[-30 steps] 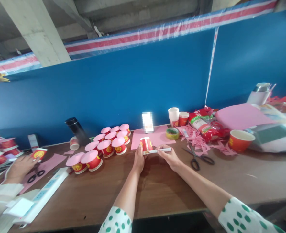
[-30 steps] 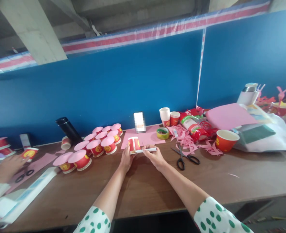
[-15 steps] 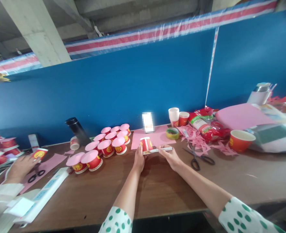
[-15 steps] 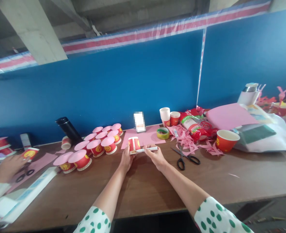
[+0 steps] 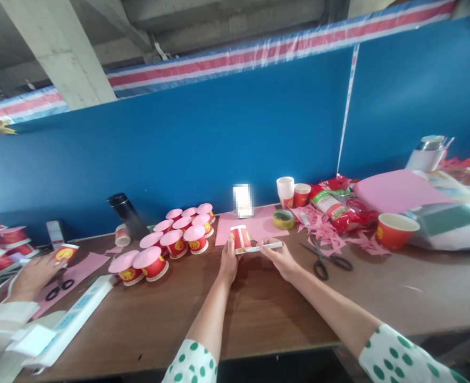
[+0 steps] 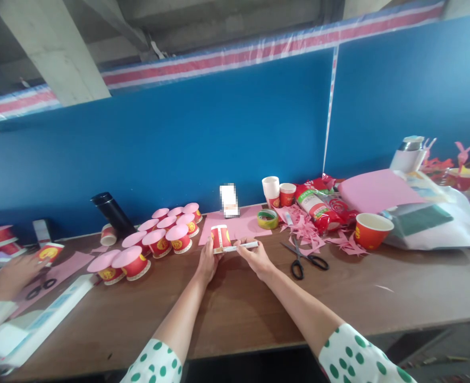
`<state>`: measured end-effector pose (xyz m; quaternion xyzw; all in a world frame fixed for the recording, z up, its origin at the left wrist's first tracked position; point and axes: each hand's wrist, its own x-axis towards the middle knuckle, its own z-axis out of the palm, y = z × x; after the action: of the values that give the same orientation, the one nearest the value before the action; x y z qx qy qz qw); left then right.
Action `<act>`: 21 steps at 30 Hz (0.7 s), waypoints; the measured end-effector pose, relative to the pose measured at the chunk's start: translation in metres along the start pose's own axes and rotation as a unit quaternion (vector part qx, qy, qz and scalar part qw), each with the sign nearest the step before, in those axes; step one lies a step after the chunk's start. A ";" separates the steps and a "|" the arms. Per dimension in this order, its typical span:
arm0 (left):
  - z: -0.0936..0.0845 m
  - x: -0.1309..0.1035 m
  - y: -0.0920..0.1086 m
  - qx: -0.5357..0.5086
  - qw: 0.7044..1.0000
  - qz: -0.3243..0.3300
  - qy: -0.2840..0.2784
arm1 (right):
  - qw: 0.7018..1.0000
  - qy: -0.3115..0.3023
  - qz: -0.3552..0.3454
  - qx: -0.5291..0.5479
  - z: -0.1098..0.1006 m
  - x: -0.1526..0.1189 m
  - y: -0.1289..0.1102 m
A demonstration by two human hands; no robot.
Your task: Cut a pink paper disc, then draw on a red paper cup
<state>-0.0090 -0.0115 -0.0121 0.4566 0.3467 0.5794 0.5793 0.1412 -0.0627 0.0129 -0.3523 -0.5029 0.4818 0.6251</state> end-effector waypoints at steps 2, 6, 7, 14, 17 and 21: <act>0.000 0.000 0.000 0.001 1.000 -0.006 0.005 | 1.000 0.005 -0.005 0.004 0.000 0.000 0.000; 0.000 -0.001 0.001 0.018 1.000 -0.007 0.004 | 1.000 0.004 -0.006 -0.008 0.000 0.000 0.000; 0.001 -0.001 0.002 0.024 1.000 -0.004 0.003 | 1.000 0.001 -0.005 -0.012 0.000 0.000 0.000; 0.005 -0.005 0.007 0.043 0.999 0.007 -0.005 | 0.999 -0.003 -0.020 -0.035 -0.003 0.001 0.005; 0.005 -0.006 0.007 0.041 0.999 0.012 -0.007 | 0.997 -0.009 -0.036 -0.073 -0.004 0.001 0.006; 0.004 -0.005 0.007 0.045 0.999 0.010 -0.005 | 0.995 -0.006 -0.046 -0.093 -0.003 0.001 0.003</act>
<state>-0.0079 -0.0180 -0.0047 0.4880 0.3652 0.5667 0.5544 0.1438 -0.0610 0.0090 -0.3829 -0.5649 0.4054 0.6082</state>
